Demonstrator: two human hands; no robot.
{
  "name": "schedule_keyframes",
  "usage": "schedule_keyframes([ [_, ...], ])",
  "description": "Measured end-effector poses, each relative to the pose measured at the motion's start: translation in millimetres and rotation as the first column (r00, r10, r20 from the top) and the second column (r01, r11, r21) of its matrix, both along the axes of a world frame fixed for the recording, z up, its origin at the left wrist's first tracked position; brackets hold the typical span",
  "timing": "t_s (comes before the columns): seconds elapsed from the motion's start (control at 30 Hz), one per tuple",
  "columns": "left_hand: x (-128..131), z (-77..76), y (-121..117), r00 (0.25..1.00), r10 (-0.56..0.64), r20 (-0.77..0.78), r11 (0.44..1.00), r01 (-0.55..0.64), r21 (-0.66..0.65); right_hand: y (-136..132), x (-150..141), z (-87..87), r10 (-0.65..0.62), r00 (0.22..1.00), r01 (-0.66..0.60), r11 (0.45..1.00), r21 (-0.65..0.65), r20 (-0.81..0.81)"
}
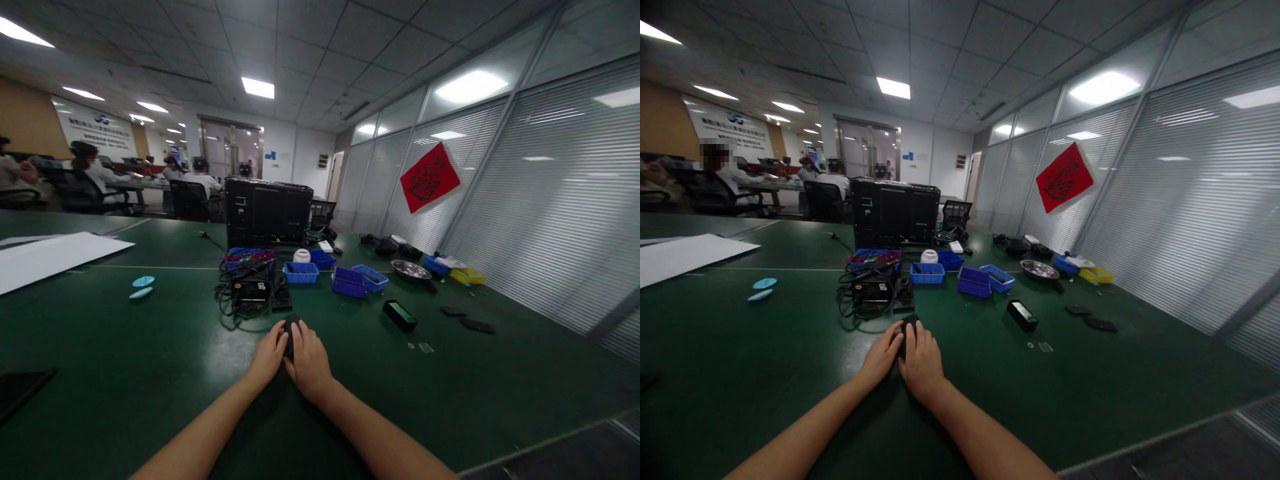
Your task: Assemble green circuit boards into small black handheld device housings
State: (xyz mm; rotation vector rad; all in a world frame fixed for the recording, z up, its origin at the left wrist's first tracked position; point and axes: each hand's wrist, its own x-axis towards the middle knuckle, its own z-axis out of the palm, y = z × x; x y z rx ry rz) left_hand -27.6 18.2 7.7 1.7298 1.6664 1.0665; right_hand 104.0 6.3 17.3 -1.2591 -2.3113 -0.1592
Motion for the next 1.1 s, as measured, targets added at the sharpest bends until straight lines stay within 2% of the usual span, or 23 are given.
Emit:
schedule_keyframes([
  [0.17, 1.1, 0.3, -2.0, 0.989, 0.066, -0.129, 0.997, -0.059, 0.059, -3.5, -0.2, 2.0, 0.163, 0.986, -0.163, 0.986, 0.023, -0.025],
  [0.37, -0.9, 3.2, -4.8, 0.966, 0.131, -0.224, 0.987, -0.106, 0.121, -2.9, 0.4, 4.9, 0.185, 0.982, -0.185, 0.983, -0.002, -0.024],
  [0.57, -2.5, 4.4, -5.9, 0.963, 0.152, -0.222, 0.985, -0.128, 0.119, -5.9, -0.4, 9.5, 0.207, 0.978, -0.207, 0.978, -0.001, -0.017],
  [0.8, -2.5, 9.9, -7.7, 0.964, 0.173, -0.2, 0.984, -0.179, -0.009, 0.3, -2.3, 0.7, 0.303, 0.95, -0.3, 0.953, 0.05, -0.075],
  [1.1, -0.4, 9.7, -7.0, 0.965, 0.203, -0.164, 0.979, -0.201, 0.026, 6.0, 5.5, -0.9, 0.319, 0.933, -0.317, 0.948, 0.038, -0.166],
])
